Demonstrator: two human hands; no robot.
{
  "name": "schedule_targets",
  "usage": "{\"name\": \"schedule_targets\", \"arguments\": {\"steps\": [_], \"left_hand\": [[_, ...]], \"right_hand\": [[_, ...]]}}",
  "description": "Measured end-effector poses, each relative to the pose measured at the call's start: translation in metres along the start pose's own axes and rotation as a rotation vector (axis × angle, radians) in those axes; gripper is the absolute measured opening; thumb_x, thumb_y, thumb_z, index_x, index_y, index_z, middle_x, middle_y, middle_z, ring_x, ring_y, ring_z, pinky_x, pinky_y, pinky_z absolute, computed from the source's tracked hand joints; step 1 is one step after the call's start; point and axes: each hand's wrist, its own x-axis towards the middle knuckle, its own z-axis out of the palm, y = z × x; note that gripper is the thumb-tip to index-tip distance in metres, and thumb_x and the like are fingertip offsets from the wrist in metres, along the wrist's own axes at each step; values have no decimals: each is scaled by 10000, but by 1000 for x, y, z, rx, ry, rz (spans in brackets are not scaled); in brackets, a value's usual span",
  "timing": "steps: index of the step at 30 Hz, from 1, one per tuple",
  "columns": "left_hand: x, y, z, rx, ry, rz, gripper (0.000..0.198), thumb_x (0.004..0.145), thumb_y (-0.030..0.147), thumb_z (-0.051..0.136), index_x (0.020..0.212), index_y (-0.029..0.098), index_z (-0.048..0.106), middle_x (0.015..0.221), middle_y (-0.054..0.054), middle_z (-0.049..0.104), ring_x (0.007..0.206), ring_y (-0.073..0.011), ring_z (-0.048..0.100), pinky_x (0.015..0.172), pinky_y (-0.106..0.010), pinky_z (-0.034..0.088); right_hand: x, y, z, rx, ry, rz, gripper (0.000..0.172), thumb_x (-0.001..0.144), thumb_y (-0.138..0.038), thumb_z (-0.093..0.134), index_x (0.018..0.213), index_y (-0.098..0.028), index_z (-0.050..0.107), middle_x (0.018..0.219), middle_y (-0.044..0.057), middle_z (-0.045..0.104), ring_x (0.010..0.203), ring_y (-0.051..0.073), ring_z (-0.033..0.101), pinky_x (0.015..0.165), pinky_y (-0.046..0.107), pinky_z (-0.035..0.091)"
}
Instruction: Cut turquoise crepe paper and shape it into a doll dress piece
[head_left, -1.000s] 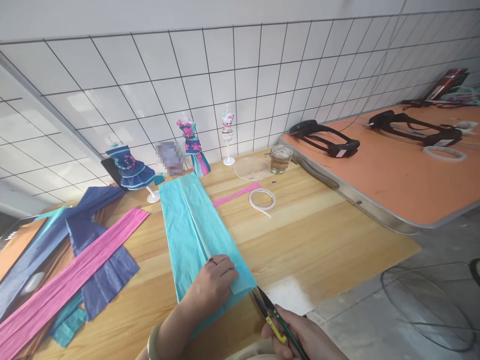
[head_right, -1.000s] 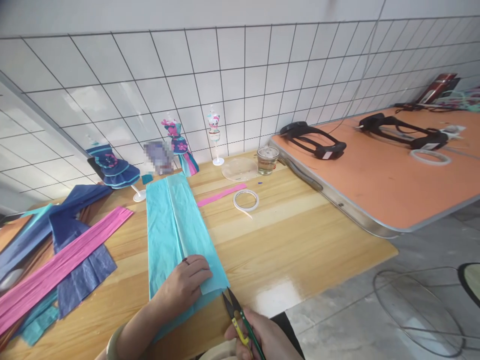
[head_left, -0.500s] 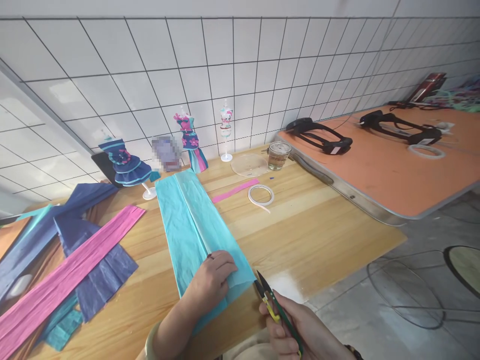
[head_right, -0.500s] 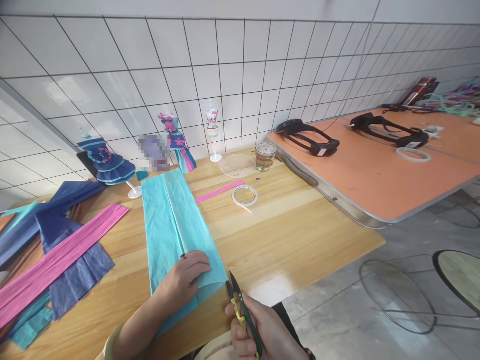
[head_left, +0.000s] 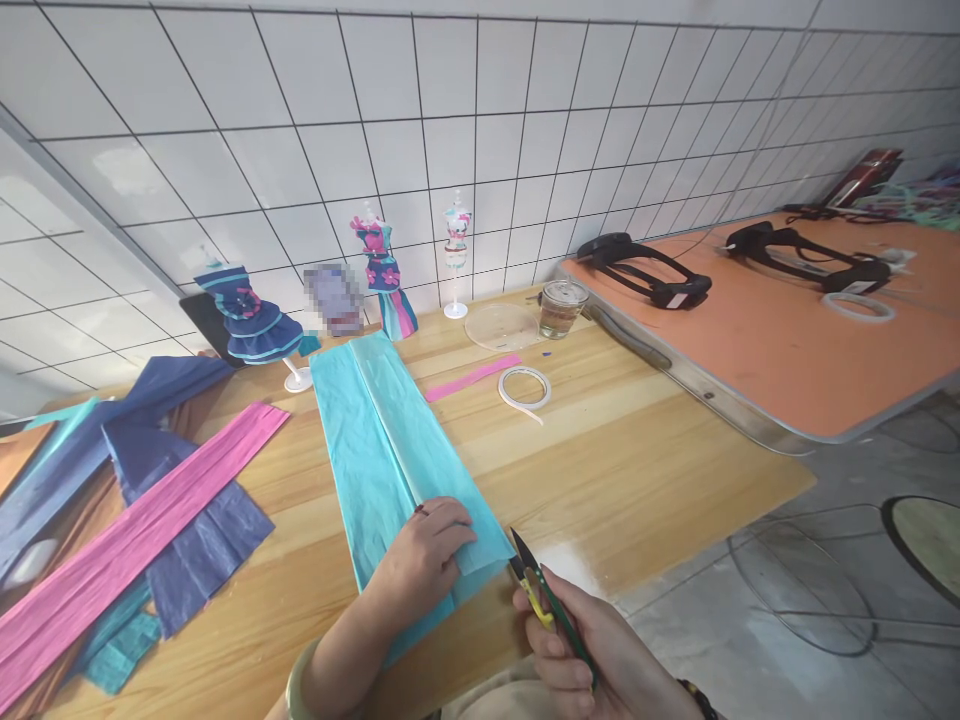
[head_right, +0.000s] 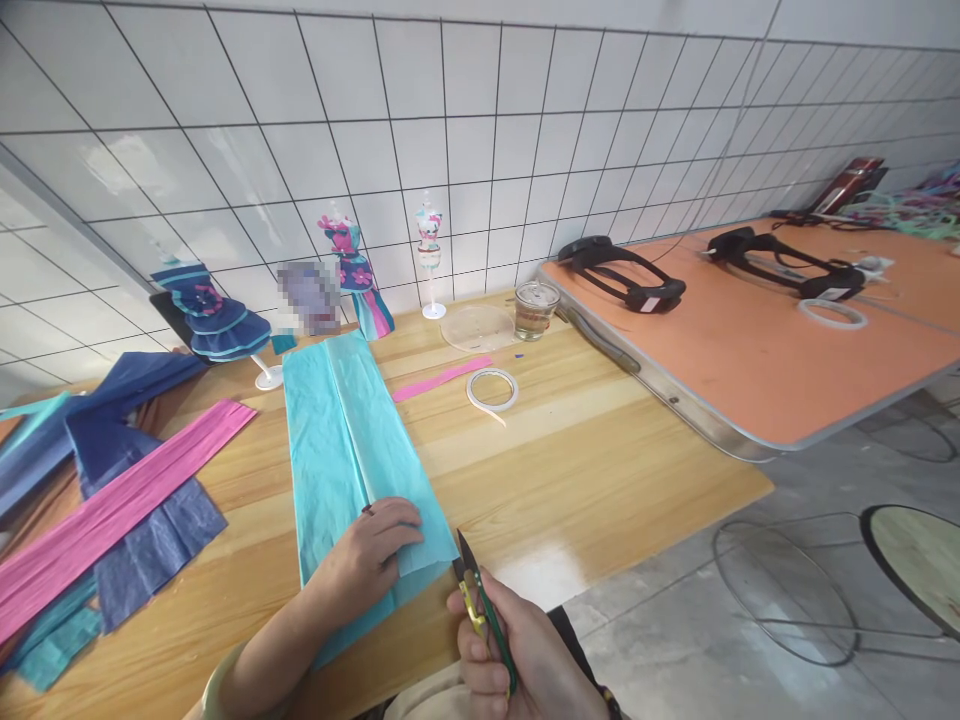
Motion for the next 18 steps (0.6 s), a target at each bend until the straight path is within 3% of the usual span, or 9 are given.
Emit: {"name": "schedule_targets", "arguments": {"steps": [18], "left_hand": [[0, 1, -2, -24, 1, -10, 446, 572, -75, 363, 856, 172, 603, 926, -67, 599, 956, -200, 515, 843, -392, 447]], "right_hand": [[7, 1, -5, -1, -71, -6, 343, 866, -436, 440, 778, -147, 600, 455, -90, 350, 302, -8, 236, 324, 141, 107]]}}
